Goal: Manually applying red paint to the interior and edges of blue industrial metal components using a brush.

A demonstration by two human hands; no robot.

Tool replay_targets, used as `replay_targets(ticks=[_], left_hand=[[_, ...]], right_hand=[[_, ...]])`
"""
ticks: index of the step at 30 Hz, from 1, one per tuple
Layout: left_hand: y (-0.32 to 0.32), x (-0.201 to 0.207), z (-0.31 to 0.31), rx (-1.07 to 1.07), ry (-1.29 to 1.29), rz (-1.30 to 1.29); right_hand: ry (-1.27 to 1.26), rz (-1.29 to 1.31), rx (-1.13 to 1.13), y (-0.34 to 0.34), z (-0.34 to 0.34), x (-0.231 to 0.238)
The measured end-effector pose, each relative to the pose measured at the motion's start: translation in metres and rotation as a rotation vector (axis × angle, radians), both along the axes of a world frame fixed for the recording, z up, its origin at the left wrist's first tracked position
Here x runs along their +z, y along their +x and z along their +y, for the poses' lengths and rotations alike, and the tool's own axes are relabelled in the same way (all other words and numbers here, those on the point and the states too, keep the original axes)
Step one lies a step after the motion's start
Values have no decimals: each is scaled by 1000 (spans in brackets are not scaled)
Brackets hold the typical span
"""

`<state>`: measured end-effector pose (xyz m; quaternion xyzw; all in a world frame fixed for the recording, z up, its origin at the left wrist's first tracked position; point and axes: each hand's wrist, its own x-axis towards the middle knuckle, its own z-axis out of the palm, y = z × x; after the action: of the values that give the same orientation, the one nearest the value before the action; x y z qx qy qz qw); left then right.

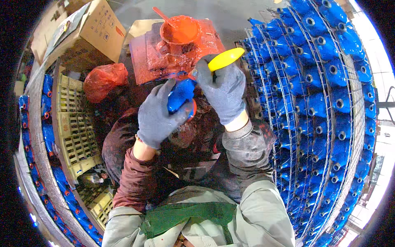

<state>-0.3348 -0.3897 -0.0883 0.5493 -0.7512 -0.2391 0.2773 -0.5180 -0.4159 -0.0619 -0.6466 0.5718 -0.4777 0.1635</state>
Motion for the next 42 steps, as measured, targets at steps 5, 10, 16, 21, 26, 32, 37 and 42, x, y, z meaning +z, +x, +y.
replay_targets(ticks=[5,10,16,21,26,32,37,42], left_hand=[[10,-2,-8,-49,630,1029],[11,-12,-4,-98,940,1698],[5,-25,1,-759,1500,2193],[-36,-24,-4,-1426,1937,2273],[-28,-19,6,-891,1895,2178],[-1,-2,14,-659,1316,2129],[14,3,-5,-597,1318,2168],[10,-23,-20,-457,1356,2494]], right_hand=[[-25,-506,-16,2,7,16],[-17,-873,80,1,-2,11],[339,-1606,323,17,-7,-33],[562,-1896,577,40,-1,-76],[594,-1935,633,40,-2,-98],[569,-1881,616,9,-20,-100],[335,-1664,454,-9,-15,-80],[202,-1416,18,1,56,-67]])
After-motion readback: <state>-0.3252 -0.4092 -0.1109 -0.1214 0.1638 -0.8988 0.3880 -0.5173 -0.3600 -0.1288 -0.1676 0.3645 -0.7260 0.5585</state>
